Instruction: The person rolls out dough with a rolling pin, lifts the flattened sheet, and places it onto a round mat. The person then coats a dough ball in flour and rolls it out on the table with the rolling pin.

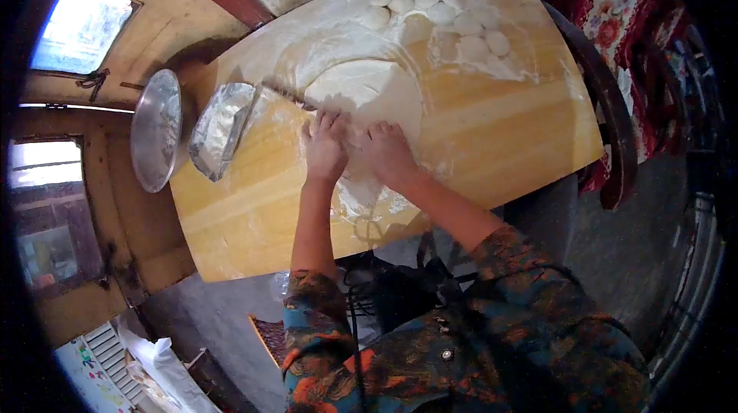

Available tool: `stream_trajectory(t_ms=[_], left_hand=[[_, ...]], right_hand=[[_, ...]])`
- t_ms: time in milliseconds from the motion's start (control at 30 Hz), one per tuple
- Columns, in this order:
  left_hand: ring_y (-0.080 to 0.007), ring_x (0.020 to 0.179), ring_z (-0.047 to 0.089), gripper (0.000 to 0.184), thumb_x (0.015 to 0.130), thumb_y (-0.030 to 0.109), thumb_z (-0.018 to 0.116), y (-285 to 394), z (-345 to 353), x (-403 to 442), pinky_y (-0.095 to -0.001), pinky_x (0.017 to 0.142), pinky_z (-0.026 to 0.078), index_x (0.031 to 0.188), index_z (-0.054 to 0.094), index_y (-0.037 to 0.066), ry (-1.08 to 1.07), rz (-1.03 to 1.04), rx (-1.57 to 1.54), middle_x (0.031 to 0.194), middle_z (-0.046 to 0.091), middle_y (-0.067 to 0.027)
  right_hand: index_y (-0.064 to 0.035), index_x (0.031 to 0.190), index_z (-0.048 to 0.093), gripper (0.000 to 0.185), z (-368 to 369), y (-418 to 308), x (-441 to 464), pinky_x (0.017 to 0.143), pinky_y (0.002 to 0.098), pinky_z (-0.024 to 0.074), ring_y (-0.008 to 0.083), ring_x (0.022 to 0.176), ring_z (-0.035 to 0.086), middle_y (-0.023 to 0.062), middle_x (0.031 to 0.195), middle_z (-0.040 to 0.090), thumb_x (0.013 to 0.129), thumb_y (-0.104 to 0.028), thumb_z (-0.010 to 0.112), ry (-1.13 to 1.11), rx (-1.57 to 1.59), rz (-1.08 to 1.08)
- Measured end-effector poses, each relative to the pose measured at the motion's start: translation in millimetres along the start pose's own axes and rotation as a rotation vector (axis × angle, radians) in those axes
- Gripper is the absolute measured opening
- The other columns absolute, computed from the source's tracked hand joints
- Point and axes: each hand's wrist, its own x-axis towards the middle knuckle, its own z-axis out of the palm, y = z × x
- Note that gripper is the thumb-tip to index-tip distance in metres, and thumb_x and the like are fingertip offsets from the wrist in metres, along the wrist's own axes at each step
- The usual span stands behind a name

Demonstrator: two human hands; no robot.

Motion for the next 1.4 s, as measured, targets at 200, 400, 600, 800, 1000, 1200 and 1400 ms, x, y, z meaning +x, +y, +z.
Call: stream_trajectory(t_ms=[200, 400, 600, 800, 1000, 1200, 1400], left_hand=[[-0.0294, 0.102, 0.055, 0.032, 0.078, 0.012, 0.059, 25.2, -28.3, -48.9, -0.0461, 0.091, 0.040, 0.110, 0.064, 0.014, -0.132, 0.079, -0.214, 0.106, 0.060, -0.0082], [-0.0299, 0.099, 0.054, 0.035, 0.077, 0.010, 0.061, 74.0, -46.3, -95.5, -0.0425, 0.087, 0.043, 0.112, 0.062, 0.010, -0.247, 0.083, -0.508, 0.102, 0.058, -0.0103], [-0.0348, 0.121, 0.046, 0.047, 0.085, 0.016, 0.060, 77.2, -36.9, -69.0, -0.0449, 0.104, 0.034, 0.130, 0.051, 0.009, -0.200, 0.008, -0.616, 0.128, 0.051, -0.0169], [-0.0305, 0.138, 0.031, 0.058, 0.091, 0.033, 0.053, 76.1, 7.2, 6.5, -0.0476, 0.114, 0.021, 0.142, 0.038, 0.010, -0.179, 0.180, -0.305, 0.148, 0.035, -0.0168], [-0.0295, 0.143, 0.023, 0.061, 0.095, 0.036, 0.047, -18.3, 9.6, -0.8, -0.0472, 0.115, 0.015, 0.149, 0.028, 0.013, -0.154, -0.069, -0.041, 0.154, 0.026, -0.0116], [-0.0316, 0.136, 0.034, 0.055, 0.092, 0.026, 0.053, -66.8, 0.4, -42.0, -0.0487, 0.110, 0.025, 0.143, 0.039, 0.011, -0.082, -0.195, 0.016, 0.147, 0.037, -0.0151], [-0.0320, 0.134, 0.036, 0.057, 0.088, 0.020, 0.056, 5.2, -10.9, -44.4, -0.0454, 0.112, 0.026, 0.142, 0.039, 0.008, -0.095, 0.069, -0.474, 0.141, 0.044, -0.0145]], right_hand=[[-0.0092, 0.119, 0.059, 0.039, -21.7, 43.2, -42.9, 0.085, 0.0440, 0.0414, 0.0298, 0.097, 0.054, 0.0103, 0.103, 0.058, 0.081, -0.014, 0.054, -0.022, 0.007, -0.288], [-0.0086, 0.122, 0.058, 0.042, -37.9, 47.2, -114.2, 0.096, 0.0458, 0.0374, 0.0286, 0.113, 0.050, 0.0125, 0.118, 0.055, 0.082, -0.020, 0.052, -0.185, -0.032, -0.322], [-0.0056, 0.135, 0.045, 0.064, -23.8, 24.7, -141.2, 0.107, 0.0494, 0.0289, 0.0333, 0.130, 0.039, 0.0161, 0.139, 0.044, 0.081, -0.035, 0.062, -0.162, 0.003, -0.251], [-0.0052, 0.136, 0.044, 0.072, -24.5, 20.4, -129.2, 0.106, 0.0518, 0.0278, 0.0331, 0.131, 0.036, 0.0153, 0.142, 0.041, 0.077, -0.038, 0.069, -0.192, 0.014, -0.214], [-0.0051, 0.135, 0.046, 0.074, -24.2, 19.9, -130.4, 0.106, 0.0503, 0.0288, 0.0322, 0.131, 0.036, 0.0153, 0.143, 0.039, 0.075, -0.040, 0.069, -0.165, -0.001, -0.216], [-0.0048, 0.134, 0.048, 0.071, -26.8, 17.6, -130.4, 0.105, 0.0481, 0.0303, 0.0317, 0.131, 0.038, 0.0164, 0.142, 0.041, 0.077, -0.042, 0.067, -0.179, -0.004, -0.220], [-0.0061, 0.133, 0.049, 0.071, -27.0, 18.7, -131.6, 0.107, 0.0478, 0.0274, 0.0302, 0.133, 0.035, 0.0147, 0.140, 0.043, 0.078, -0.049, 0.064, -0.175, -0.125, -0.280]])
